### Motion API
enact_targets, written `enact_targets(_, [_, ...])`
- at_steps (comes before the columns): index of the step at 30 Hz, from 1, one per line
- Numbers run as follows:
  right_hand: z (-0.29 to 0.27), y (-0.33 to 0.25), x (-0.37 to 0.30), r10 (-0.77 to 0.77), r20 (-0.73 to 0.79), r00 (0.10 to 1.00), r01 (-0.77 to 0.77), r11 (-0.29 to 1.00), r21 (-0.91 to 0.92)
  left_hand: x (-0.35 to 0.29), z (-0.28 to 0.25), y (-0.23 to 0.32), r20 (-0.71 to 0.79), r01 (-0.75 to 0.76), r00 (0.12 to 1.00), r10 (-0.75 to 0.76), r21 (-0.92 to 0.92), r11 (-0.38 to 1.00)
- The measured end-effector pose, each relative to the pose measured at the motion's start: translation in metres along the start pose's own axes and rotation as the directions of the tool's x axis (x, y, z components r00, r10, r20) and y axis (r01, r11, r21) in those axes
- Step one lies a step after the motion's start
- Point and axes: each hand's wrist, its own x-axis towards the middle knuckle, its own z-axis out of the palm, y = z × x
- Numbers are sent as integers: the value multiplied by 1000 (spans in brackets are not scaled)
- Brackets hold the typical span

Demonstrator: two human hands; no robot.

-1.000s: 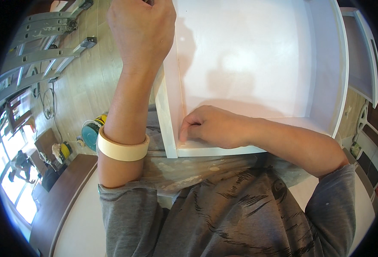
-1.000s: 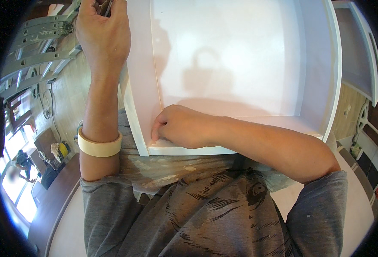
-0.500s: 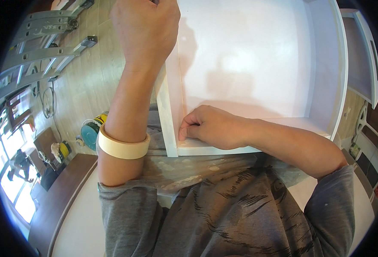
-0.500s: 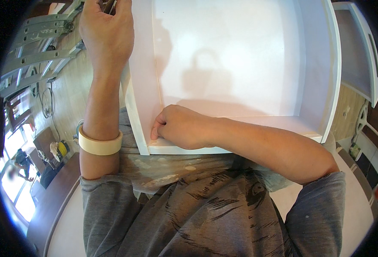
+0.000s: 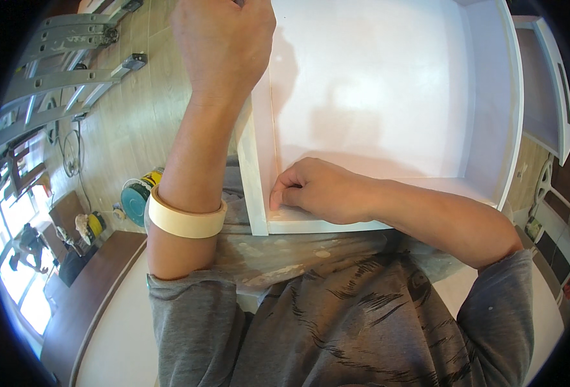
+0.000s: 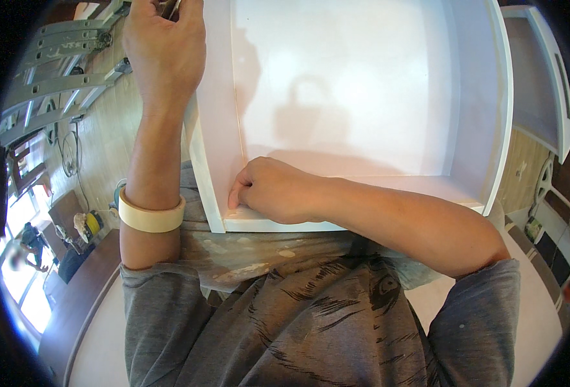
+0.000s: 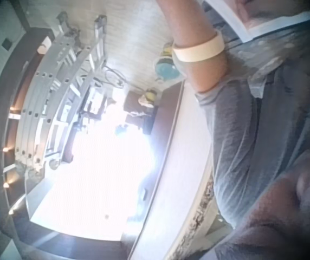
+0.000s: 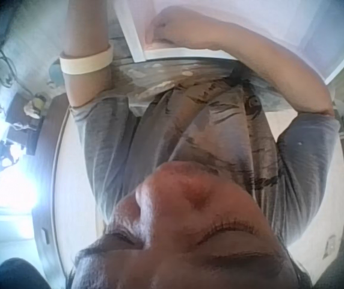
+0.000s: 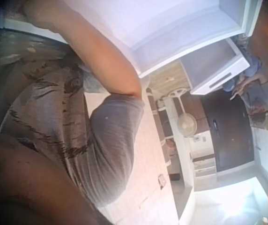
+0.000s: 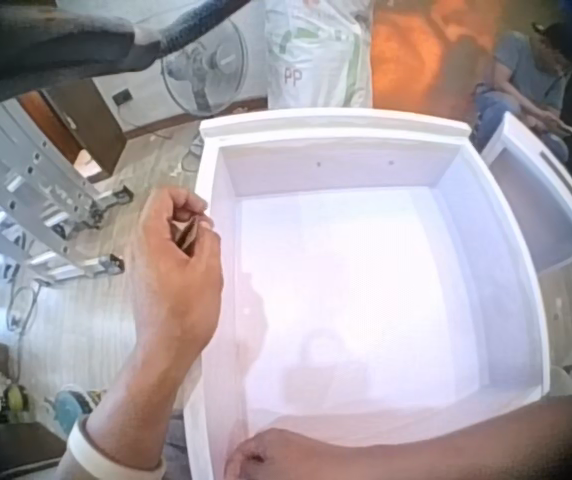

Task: The person sits on the floor and applies masking tape to the edges of a white drawer. They smooth the tape along the seams and corners, then use a small tool to trim or press the tape. The drawer remains on the floor throughout the clip.

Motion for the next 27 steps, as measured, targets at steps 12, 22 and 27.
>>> enact_targets(12, [1, 1, 1, 34, -7, 999, -34, 999, 10, 0, -2, -5, 6, -11, 1000, 12, -97, 995])
enact_targets(22, [-3, 6, -4, -80, -58, 995, 79, 997, -14, -2, 1, -7, 1, -38, 999, 38, -62, 997])
enact_targets(27, [-1, 1, -3, -119, -49, 992, 118, 992, -33, -4, 2, -9, -4, -54, 999, 54, -131, 990])
